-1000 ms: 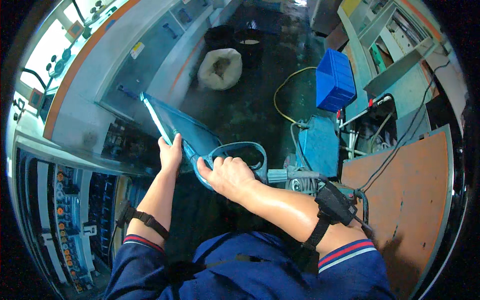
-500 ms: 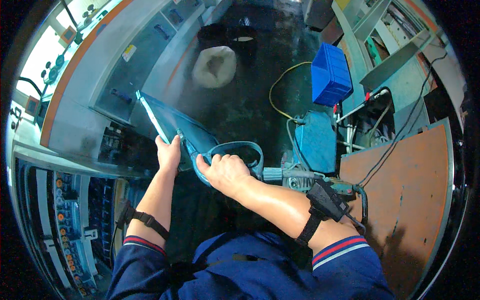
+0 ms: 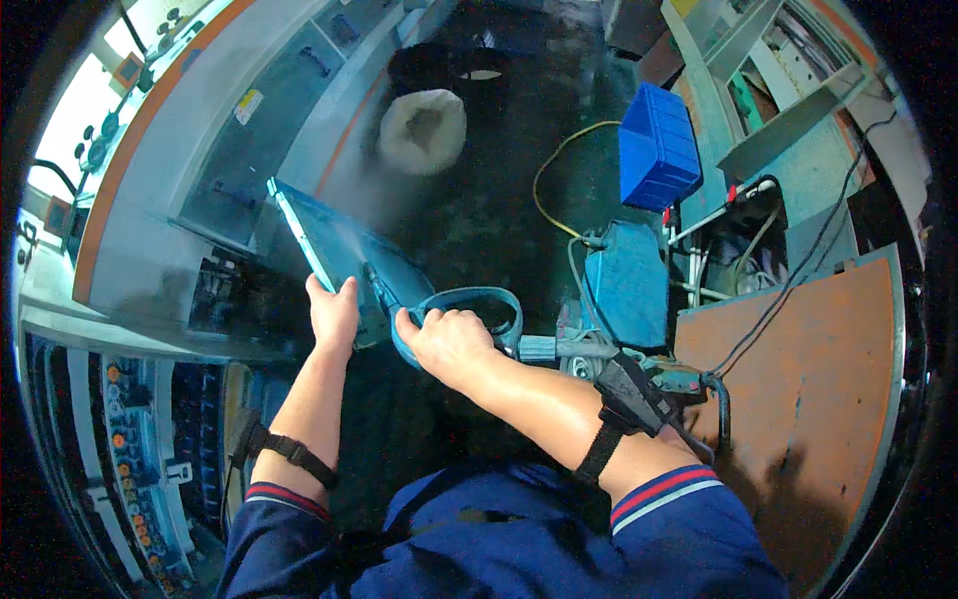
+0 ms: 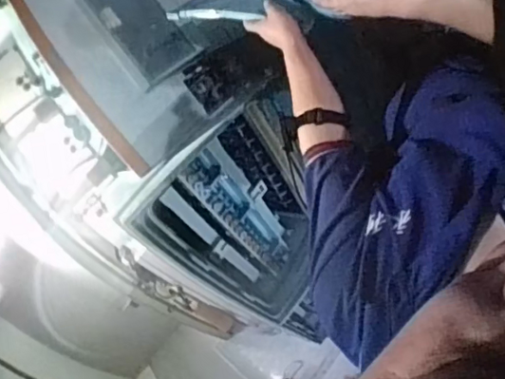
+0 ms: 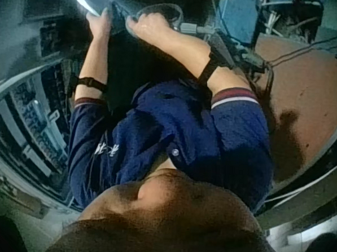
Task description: Cleaning an industrial machine and its removable panel using an air nozzle.
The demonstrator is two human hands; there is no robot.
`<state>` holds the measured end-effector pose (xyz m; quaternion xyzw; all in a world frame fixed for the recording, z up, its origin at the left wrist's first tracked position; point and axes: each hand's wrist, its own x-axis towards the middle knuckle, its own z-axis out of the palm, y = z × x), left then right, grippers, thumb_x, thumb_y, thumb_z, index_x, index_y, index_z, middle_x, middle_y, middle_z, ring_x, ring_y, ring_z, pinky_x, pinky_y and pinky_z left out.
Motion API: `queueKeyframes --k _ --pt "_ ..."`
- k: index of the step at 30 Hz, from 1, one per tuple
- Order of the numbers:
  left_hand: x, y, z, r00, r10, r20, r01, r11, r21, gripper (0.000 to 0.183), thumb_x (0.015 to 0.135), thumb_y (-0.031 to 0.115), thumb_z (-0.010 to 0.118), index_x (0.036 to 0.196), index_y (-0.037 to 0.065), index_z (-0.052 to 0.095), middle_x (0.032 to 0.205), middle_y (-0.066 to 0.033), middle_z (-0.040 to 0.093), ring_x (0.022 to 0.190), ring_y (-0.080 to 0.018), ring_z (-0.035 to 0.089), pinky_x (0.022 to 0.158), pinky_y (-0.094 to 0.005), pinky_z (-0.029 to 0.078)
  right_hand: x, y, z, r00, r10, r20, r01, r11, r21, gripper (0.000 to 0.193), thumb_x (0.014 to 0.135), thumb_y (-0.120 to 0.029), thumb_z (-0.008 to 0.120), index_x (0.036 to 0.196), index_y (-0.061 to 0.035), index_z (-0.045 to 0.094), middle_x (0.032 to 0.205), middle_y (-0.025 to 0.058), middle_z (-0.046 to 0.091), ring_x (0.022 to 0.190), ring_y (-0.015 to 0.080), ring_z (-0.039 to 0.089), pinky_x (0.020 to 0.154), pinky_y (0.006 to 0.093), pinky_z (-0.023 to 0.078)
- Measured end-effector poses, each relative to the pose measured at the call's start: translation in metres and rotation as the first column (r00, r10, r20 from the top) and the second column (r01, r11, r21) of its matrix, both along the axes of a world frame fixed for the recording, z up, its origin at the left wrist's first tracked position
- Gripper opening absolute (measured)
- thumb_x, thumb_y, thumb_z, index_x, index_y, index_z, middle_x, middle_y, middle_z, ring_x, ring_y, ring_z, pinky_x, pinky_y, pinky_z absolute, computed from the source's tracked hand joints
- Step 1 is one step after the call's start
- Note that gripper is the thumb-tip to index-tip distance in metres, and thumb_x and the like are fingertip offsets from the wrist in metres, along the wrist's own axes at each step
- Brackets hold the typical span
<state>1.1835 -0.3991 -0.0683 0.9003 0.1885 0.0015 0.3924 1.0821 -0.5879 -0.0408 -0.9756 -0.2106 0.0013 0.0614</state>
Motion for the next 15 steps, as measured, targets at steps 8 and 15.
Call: queueKeyframes --k 8,15 --pt "-0.003 -0.005 0.005 1.0 -0.009 -0.009 0.008 1.0 -0.027 0.068 0.088 0.023 0.066 0.146 0.004 0.037 0.127 -0.0255 0.062 0.119 -0.0401 0.061 0.102 -0.0449 0.045 0.009 -0.002 -0.017 0.997 0.006 -0.071 -0.007 1.0 -0.006 0.051 0.091 -0.019 0.058 0.141 -0.0107 0.05 0.085 0.0138 0.069 0.07 0.0269 0.073 0.058 0.0386 0.058" --pt "0.0 0.004 -0.003 1.0 -0.009 -0.012 0.01 1.0 0.022 0.066 0.085 0.015 0.058 0.146 0.005 0.036 0.127 -0.0271 0.062 0.119 -0.0431 0.06 0.103 -0.047 0.045 0.022 -0.001 -0.03 0.982 -0.021 -0.186 0.019 1.0 -0.013 0.053 0.09 -0.018 0.059 0.142 -0.01 0.048 0.088 0.0147 0.069 0.072 0.028 0.073 0.058 0.0398 0.058"
